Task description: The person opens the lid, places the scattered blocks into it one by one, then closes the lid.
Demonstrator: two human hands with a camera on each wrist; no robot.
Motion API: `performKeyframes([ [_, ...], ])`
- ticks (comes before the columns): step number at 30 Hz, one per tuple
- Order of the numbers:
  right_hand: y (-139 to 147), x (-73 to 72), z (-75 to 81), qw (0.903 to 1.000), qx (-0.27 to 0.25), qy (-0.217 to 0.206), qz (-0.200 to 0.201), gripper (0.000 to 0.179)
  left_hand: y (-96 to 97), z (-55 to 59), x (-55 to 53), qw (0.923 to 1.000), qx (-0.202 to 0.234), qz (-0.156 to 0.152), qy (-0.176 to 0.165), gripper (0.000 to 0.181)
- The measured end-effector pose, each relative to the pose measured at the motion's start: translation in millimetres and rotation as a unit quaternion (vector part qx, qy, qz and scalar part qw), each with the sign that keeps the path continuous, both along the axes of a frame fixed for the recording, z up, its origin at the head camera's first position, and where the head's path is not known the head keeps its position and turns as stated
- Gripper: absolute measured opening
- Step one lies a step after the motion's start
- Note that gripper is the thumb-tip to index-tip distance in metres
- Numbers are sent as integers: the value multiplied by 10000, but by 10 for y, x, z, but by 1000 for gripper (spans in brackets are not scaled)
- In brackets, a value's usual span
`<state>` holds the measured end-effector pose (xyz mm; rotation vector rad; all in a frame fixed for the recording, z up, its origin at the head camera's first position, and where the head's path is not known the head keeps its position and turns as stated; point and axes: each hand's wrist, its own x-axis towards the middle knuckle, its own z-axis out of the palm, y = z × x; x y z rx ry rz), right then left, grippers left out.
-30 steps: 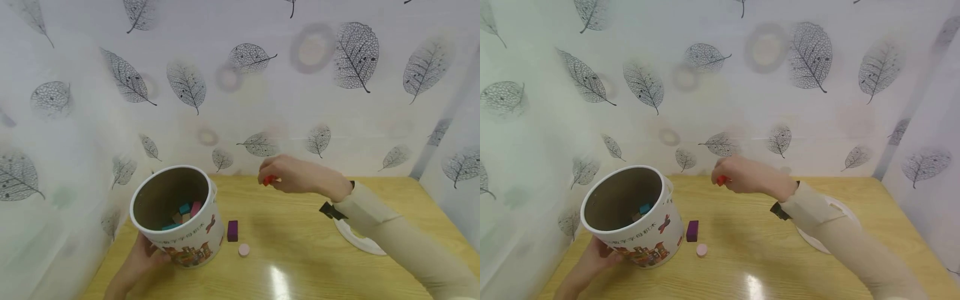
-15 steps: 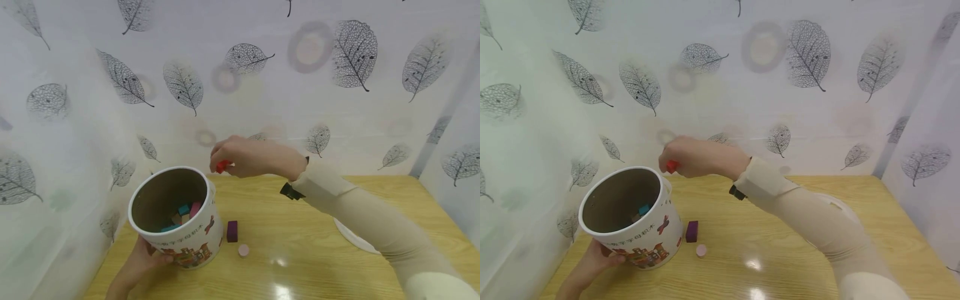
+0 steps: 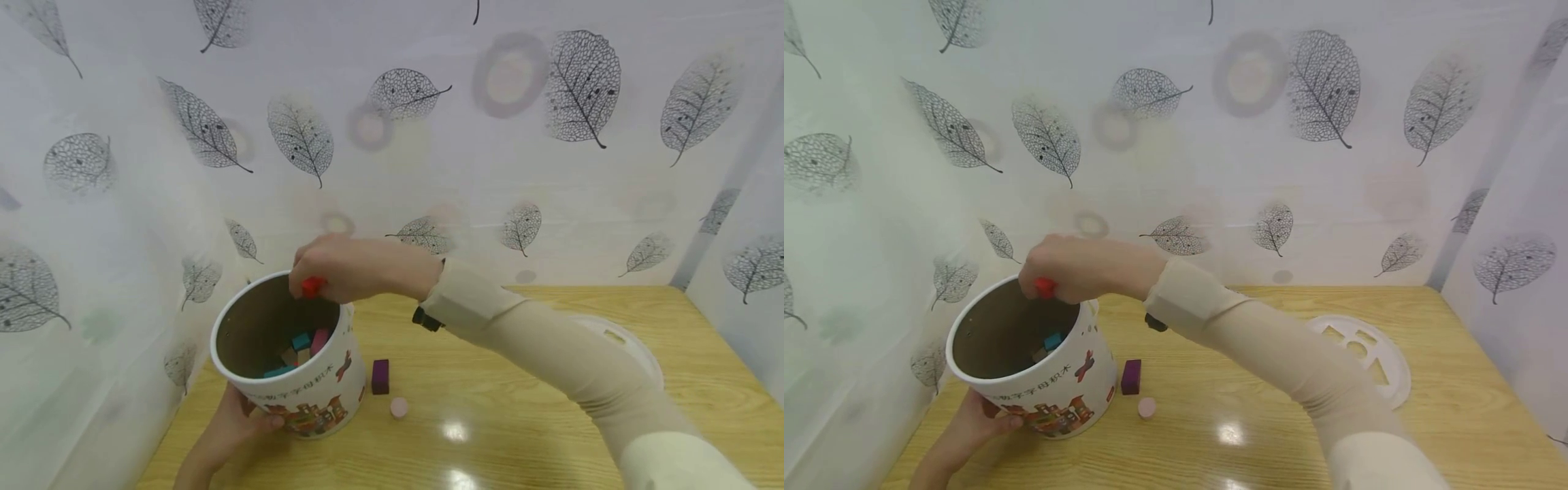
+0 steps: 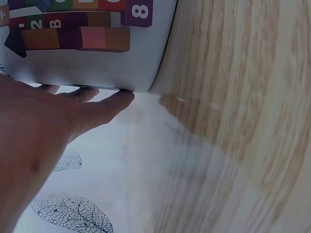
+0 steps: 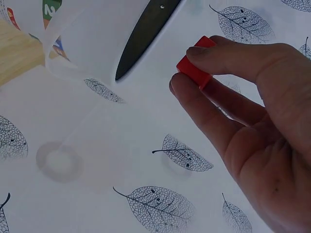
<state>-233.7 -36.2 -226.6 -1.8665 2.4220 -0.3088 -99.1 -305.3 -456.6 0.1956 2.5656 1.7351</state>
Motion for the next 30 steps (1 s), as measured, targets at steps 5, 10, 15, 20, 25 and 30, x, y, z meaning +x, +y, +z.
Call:
performKeyframes([
  [5, -147, 20, -38, 9998, -79, 34, 168, 29, -16, -24, 1, 10000, -6, -24, 67, 93],
  [10, -246, 48, -61, 9995, -101, 12, 294, 30, -22, -37, 3, 10000, -38, -20, 82, 92],
  [15, -299, 60, -91, 9994, -144, 15, 326, 30, -20, -34, 11, 10000, -7, 4, 33, 90],
  [20, -336, 64, -120, 9994, -142, -70, 321, 31, -13, -22, 19, 10000, 62, -3, -10, 89],
  [25, -346, 70, -133, 9993, -128, -127, 319, 30, -1, -14, 26, 10000, 61, 46, -54, 90],
  [30, -352, 67, -144, 9992, -189, -100, 344, 31, 0, -14, 32, 9999, 37, 66, -66, 90],
])
